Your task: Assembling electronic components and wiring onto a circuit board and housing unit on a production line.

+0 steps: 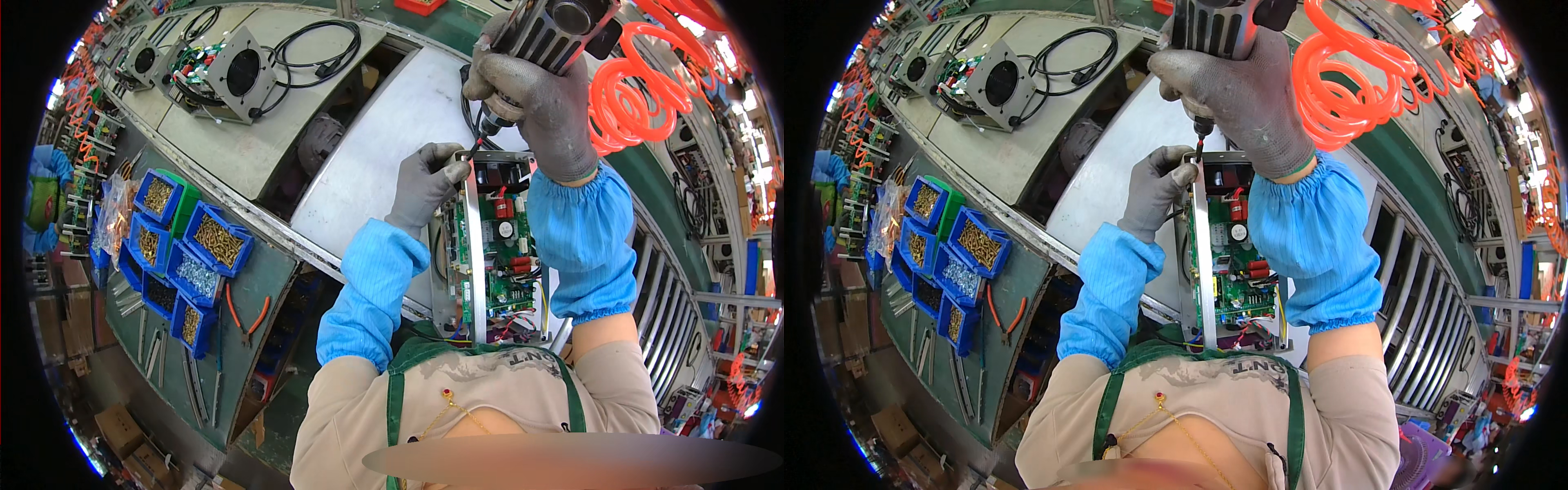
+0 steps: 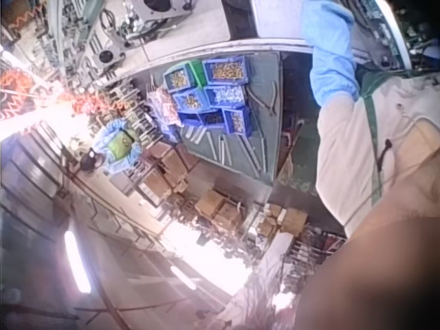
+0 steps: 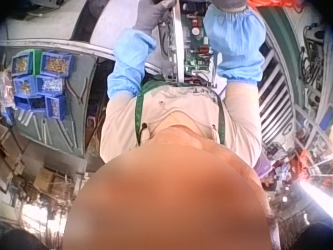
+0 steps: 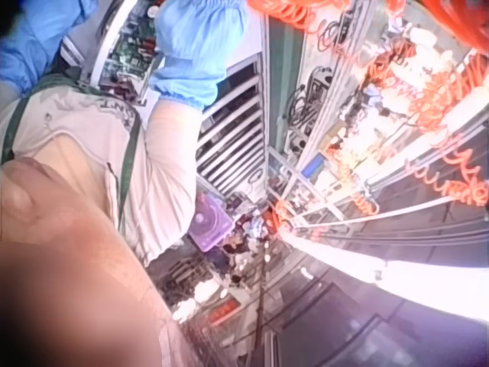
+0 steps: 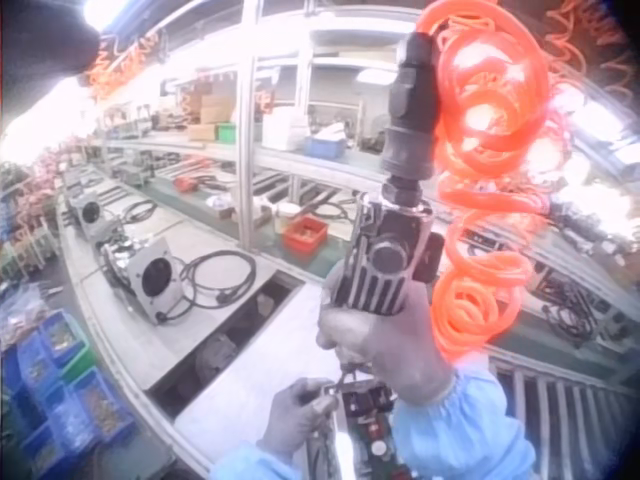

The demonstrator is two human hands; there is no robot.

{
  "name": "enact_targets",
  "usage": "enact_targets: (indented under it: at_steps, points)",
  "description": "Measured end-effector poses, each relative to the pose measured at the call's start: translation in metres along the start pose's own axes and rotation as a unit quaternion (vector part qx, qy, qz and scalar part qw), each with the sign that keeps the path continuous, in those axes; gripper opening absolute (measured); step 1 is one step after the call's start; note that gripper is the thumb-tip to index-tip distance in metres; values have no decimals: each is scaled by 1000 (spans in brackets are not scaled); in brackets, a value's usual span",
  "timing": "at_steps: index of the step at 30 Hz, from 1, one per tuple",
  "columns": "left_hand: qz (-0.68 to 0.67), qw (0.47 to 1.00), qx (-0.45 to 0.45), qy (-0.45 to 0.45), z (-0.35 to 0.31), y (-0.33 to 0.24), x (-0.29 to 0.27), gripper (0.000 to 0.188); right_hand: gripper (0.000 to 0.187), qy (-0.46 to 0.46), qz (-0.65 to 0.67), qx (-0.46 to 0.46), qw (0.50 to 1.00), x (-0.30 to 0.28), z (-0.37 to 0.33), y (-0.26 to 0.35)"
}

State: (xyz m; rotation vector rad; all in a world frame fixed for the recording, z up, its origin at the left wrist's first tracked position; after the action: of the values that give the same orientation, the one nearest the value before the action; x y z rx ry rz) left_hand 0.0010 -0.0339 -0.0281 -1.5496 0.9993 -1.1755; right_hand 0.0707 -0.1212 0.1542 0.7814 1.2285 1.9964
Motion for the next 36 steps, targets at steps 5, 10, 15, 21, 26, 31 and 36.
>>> enact_targets:
  at_steps: [5, 10, 15, 21, 26, 31, 36]
  points:
    - [9, 1000, 25, -7, 1, 2, 0, 36, 17, 6, 32, -21, 999, -9, -3, 1]
    - [-2, 1000, 27, -3, 2, 5, 0, 37, 17, 34, 31, 8, 999, -19, 2, 1]
    - [12, 1000, 25, -7, 1, 4, 0, 39, 17, 37, 10, -19, 999, -18, 3, -5]
    - [103, 990, 97, -11, -11, 12, -9, 45, 19, 26, 9, -24, 999, -23, 4, -6]
    - [317, 947, -32, -35, -92, 45, -58, 36, 23, 25, -92, 39, 995, -15, 2, 5]
    - [304, 930, -152, 142, -187, 92, -63, 26, 19, 103, 212, -23, 972, 13, 8, 18]
    - [557, 802, 94, 196, -198, 88, -36, 43, 18, -53, 89, 49, 993, 1, -10, 26]
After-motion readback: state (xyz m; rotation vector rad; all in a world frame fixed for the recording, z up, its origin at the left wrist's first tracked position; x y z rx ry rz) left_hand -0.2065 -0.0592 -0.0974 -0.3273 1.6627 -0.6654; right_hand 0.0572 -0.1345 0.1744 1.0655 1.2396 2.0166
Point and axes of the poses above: each hand's wrist, its own z-axis towards the middle knuckle, its own x-axis out of the palm, y = z × x, the point moved 2 cm from there along z, towards the middle knuckle, and after that the axes turned 13 degrees about z, right-handed, at the moved point
